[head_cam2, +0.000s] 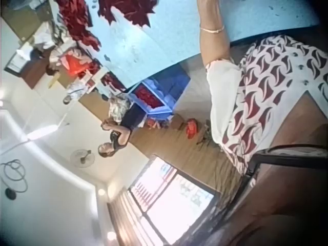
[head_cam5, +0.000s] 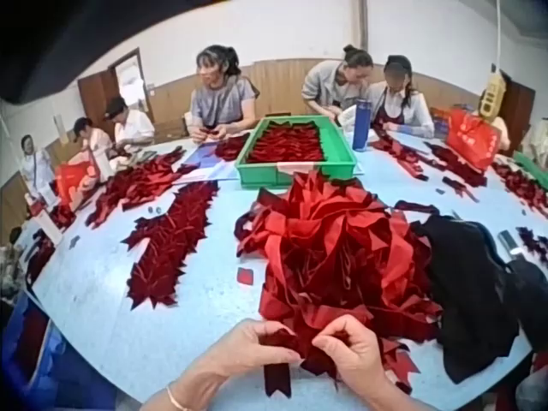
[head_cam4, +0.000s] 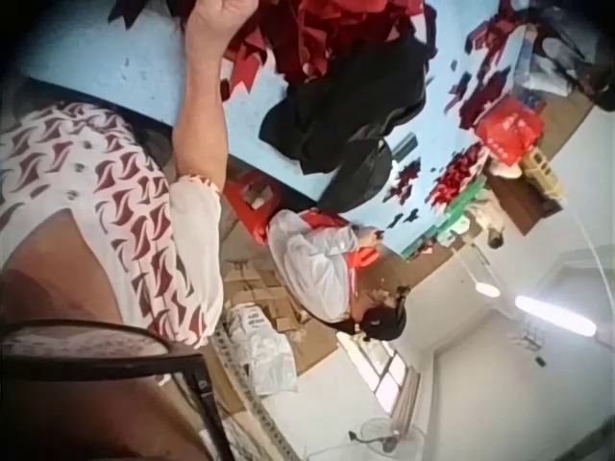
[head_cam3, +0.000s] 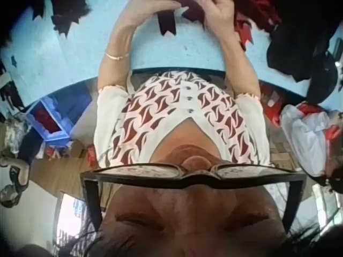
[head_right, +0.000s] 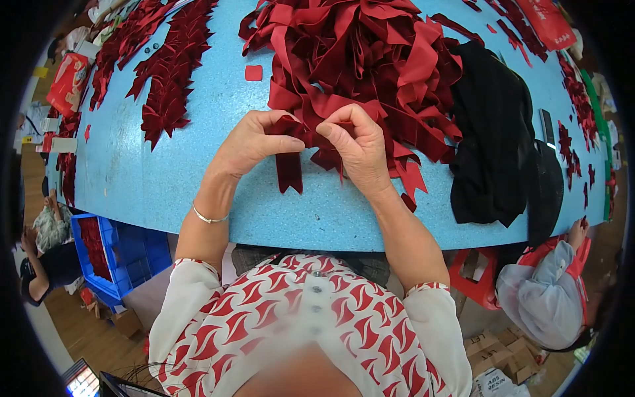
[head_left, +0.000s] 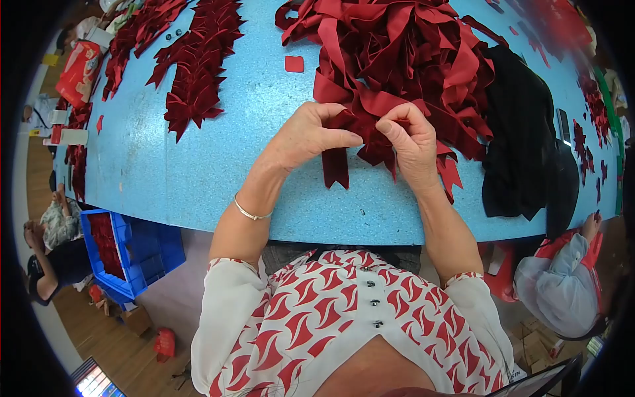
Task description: Tie strips of red fabric into decorative bows by hand.
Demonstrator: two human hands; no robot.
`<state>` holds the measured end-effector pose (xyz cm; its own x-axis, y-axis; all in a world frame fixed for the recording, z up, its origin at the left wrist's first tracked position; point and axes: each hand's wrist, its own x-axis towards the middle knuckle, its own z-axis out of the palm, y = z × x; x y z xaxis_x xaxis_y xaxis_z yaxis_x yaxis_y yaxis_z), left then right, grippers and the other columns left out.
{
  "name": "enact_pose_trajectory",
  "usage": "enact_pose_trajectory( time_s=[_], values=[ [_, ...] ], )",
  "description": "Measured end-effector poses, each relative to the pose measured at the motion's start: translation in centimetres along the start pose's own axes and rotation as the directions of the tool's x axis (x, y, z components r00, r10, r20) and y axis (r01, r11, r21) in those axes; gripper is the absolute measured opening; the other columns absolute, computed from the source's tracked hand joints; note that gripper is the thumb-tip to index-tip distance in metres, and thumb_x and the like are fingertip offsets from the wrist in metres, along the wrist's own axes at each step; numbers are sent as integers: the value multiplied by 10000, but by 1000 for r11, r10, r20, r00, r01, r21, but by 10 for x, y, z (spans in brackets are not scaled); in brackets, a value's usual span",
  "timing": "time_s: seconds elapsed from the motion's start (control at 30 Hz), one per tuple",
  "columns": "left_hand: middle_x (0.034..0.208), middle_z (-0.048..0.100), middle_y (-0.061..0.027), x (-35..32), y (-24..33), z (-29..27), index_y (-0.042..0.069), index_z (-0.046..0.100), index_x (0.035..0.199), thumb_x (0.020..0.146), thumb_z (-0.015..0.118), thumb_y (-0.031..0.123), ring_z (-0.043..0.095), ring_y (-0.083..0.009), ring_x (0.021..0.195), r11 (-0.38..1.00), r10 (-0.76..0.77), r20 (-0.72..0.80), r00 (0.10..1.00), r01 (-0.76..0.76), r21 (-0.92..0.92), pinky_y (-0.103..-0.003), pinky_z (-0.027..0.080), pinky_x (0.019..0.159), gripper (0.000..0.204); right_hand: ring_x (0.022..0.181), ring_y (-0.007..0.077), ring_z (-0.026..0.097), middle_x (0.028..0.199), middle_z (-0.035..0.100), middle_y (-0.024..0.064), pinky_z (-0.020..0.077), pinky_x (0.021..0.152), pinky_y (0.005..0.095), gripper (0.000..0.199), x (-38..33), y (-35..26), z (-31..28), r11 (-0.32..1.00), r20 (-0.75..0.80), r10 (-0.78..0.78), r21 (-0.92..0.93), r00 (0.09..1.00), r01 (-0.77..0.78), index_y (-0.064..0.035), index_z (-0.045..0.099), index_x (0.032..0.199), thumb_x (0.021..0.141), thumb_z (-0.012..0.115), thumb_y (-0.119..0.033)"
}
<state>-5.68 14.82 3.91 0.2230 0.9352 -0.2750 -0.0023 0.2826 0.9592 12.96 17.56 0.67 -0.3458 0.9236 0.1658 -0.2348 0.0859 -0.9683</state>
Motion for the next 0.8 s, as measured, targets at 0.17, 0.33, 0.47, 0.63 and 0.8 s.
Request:
enact_pose_trajectory(
  time_s=[0.17,0.33,0.47,0.63,0.8],
  values=[
    [747,621,-24,0,-5,2,28,603,880,715,656,15,591,-103,689,992,97,-72,993,-103,-76,-225,479,630,173,715,48,465,790,534,-24,380,670,176,78,3,2,-2,892,33,337,309,941,-330,-38,551,856,838,589,-104],
    [743,616,-29,-4,-1,7,16,598,849,729,635,-19,574,-84,675,971,136,-183,974,-167,-170,-208,466,612,130,707,72,467,798,522,-2,384,644,192,84,3,-14,13,993,-314,-115,-40,943,108,-32,561,872,807,602,-67],
    [760,618,-24,-7,3,21,7,598,833,734,624,-38,570,-79,677,943,221,-275,936,-277,-185,-201,464,623,112,707,91,466,784,501,17,380,619,206,108,0,-18,5,663,-9,-557,-606,830,438,-22,572,852,756,620,-26],
    [782,626,-19,-3,-7,22,-7,595,816,723,630,-38,582,-86,716,861,508,-250,825,-472,190,-210,472,651,104,682,96,464,743,477,22,375,604,210,83,-1,-16,11,730,29,-418,-585,908,355,-10,569,771,717,632,-3],
    [782,630,-28,0,-9,20,-20,595,811,707,633,-46,577,-80,736,866,496,-214,842,-459,200,-220,473,672,113,646,94,453,722,468,18,364,584,209,69,-1,-13,6,806,16,-317,-522,948,278,-8,559,735,719,626,-4]
  ],
)
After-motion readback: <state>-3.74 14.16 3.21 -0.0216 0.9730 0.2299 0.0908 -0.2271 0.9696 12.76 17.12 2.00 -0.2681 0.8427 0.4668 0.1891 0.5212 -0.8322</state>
